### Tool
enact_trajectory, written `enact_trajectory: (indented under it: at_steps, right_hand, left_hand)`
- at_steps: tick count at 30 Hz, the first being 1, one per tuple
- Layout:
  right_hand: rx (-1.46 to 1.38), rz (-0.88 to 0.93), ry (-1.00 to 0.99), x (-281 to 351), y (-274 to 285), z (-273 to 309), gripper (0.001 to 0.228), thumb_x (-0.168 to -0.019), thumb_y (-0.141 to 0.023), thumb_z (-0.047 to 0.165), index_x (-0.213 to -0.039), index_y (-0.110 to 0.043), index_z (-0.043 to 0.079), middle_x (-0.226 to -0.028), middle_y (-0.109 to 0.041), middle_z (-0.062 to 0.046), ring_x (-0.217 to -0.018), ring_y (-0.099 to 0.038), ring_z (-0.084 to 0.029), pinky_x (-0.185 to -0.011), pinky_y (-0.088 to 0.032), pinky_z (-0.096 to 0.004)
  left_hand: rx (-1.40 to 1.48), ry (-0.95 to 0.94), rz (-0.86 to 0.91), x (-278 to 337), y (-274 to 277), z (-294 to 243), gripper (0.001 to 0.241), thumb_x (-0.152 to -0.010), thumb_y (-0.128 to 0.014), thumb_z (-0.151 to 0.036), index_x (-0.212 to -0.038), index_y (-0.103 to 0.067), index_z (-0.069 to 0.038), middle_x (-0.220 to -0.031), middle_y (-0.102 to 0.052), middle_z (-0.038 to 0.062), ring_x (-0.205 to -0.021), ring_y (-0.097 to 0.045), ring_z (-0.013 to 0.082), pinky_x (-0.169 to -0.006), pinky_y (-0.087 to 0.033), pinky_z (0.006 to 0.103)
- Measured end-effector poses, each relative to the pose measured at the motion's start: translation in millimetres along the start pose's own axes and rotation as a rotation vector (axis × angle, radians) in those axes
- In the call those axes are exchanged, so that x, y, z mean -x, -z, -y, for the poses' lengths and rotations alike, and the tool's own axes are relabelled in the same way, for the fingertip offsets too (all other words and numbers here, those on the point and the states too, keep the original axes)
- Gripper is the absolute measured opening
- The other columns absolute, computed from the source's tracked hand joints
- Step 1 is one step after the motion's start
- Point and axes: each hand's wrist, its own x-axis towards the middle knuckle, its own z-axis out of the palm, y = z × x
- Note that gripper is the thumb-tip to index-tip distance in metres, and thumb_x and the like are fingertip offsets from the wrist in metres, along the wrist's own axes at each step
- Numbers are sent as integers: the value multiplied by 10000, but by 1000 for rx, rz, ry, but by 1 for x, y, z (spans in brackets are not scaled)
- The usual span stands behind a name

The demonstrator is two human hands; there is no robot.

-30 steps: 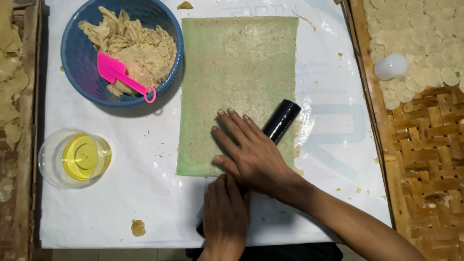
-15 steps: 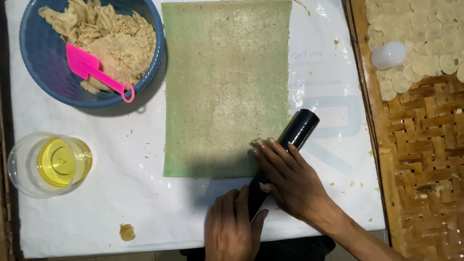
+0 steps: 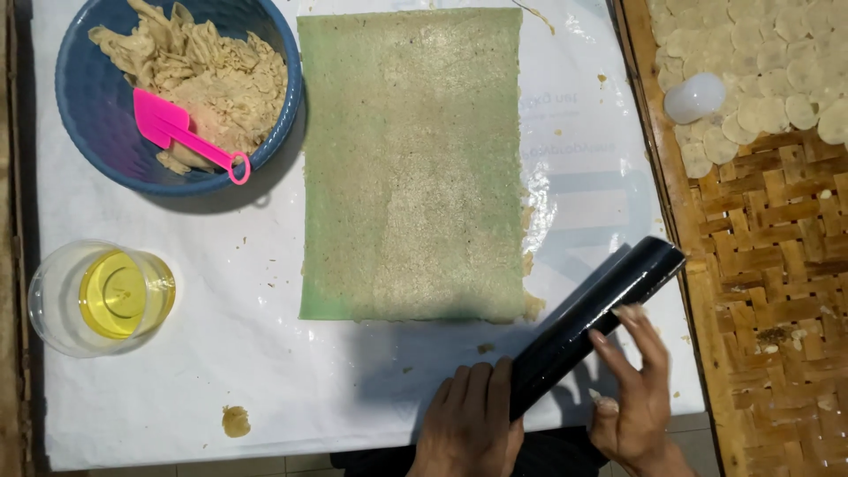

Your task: Rolling out a thin sheet of dough and using a circular mold to cut out small snack shapes.

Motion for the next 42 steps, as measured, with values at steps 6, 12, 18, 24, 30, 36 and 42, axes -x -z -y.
enact_trajectory:
  at_steps: [6,12,18,24,30,36,42]
  right_hand:
    - [82,175,-43,-35,-3,32,441,-869,-654,64,-1301,-630,-21,-1301,-584,-171,-1147,-599,-314,-979,-512,-389]
    - [427,379,3,-38,-25,28,668,-900,-668,306,-1507,-487,91,-1430,-466,-201,-1215,-540,-325,-928,-493,-396]
    - [395,323,-63,-59,-9,29,524,-942,-625,216,-1417,-571,2,-1253,-598,-234,-1043,-610,-329,-820,-539,-384]
    - [466,402,-9,-84,-28,20,635,-913,-631,152,-1528,-474,117,-1337,-548,-239,-1071,-583,-326,-814,-537,-391]
    - [548,387,-32,-92,-25,25,638,-874,-617,91,-1497,-501,17,-1330,-545,-198,-1045,-583,-308,-764,-535,-361]
    - [537,460,-49,-123,-36,10,668,-935,-583,85,-1579,-405,95,-1230,-589,-245,-913,-632,-311,-662,-605,-375]
    - [710,445,-29,-129,-36,8,680,-847,-506,11,-1526,-466,14,-1238,-558,-176,-908,-580,-287,-645,-549,-349]
  left_hand:
    - [165,158,-280,-24,43,7,562,-736,-826,-111,-1228,-587,19,-1052,-700,166,-847,-718,314,-769,-602,385]
    - [155,387,-365,-9,45,33,596,-726,-833,-166,-1221,-561,25,-1017,-690,157,-784,-712,308,-736,-591,387]
    - [185,399,-437,9,31,50,647,-694,-815,-170,-1240,-549,53,-979,-706,166,-703,-709,292,-677,-593,373]
    - [207,408,-514,18,20,53,698,-694,-811,-224,-1269,-536,60,-1045,-715,190,-793,-723,315,-771,-603,384]
    - [217,417,-571,31,15,65,688,-699,-804,-239,-1264,-540,51,-1041,-704,179,-780,-713,273,-756,-603,363]
    - [256,575,-604,46,13,67,745,-641,-808,-220,-1292,-545,28,-1023,-743,158,-760,-744,272,-744,-619,345]
    - [299,696,-662,49,30,68,778,-619,-777,-227,-1329,-552,-5,-915,-753,126,-680,-737,241,-687,-619,334]
